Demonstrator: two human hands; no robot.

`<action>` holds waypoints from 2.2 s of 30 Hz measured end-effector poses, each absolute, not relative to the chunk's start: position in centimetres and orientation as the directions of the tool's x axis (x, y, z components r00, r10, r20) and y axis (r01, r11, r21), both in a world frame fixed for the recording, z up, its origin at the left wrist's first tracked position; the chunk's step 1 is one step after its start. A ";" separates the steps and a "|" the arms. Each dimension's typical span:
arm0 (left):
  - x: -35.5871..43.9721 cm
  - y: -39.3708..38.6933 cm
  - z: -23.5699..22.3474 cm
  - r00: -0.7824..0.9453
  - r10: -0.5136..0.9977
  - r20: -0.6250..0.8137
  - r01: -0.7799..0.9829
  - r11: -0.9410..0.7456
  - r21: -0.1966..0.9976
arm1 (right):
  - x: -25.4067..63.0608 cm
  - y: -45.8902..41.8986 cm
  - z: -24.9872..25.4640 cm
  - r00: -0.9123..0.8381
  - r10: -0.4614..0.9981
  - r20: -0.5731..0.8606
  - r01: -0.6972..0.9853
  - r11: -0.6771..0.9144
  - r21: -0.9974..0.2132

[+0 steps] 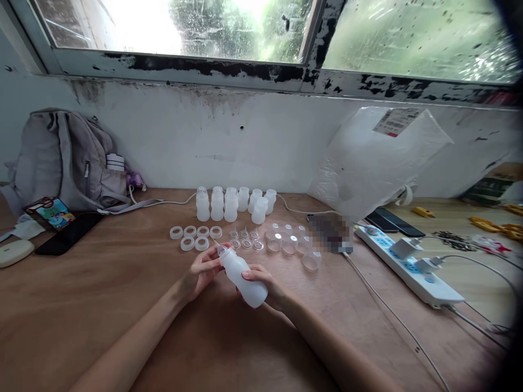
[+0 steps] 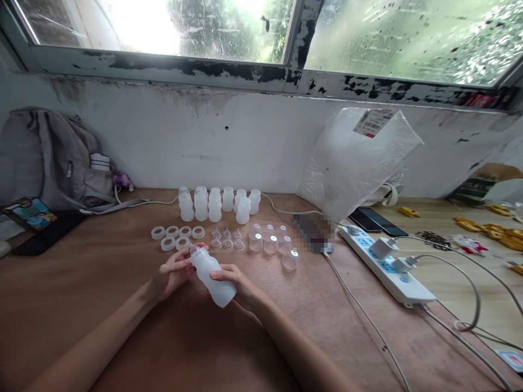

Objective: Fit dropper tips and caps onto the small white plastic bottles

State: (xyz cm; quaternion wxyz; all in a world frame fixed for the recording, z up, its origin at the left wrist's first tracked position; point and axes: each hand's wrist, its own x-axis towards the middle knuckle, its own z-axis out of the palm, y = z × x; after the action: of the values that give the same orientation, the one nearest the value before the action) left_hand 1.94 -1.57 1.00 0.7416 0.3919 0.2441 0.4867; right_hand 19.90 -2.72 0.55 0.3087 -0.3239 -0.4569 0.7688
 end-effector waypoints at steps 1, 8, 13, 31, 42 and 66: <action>2.0 -1.6 1.0 0.388 0.922 0.009 -0.526 0.214 0.824 | 19.8 -2.7 0.6 -0.563 0.800 -0.206 -0.178 -0.361 -0.915; 2.0 -1.4 1.2 0.306 0.950 -0.062 -0.490 0.213 0.845 | 19.5 -2.6 0.8 -0.402 0.900 -0.167 -0.120 -0.232 -0.965; 2.0 -1.2 1.0 0.199 0.977 -0.074 -0.432 0.155 0.888 | 19.9 -2.2 0.8 -0.375 0.919 -0.121 -0.070 -0.158 -0.985; 2.6 -1.5 0.6 0.102 0.992 -0.072 -0.392 0.107 0.914 | 20.7 -2.2 -0.5 -0.285 0.825 0.488 0.552 0.558 -0.620; 2.7 -1.8 1.1 0.156 0.987 -0.027 -0.558 0.111 0.822 | 19.3 -3.1 0.6 -0.316 0.948 0.018 0.120 0.059 -0.991; 2.7 -1.6 0.5 0.149 0.988 -0.033 -0.474 0.101 0.875 | 20.0 -3.3 0.6 -0.300 0.923 0.242 0.349 0.342 -0.872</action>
State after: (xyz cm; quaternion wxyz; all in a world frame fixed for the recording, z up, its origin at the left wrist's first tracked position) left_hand 2.68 -1.63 0.50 0.6584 0.3758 0.3418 0.5554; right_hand 19.96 -3.29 0.61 0.3930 -0.4424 -0.7187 0.3651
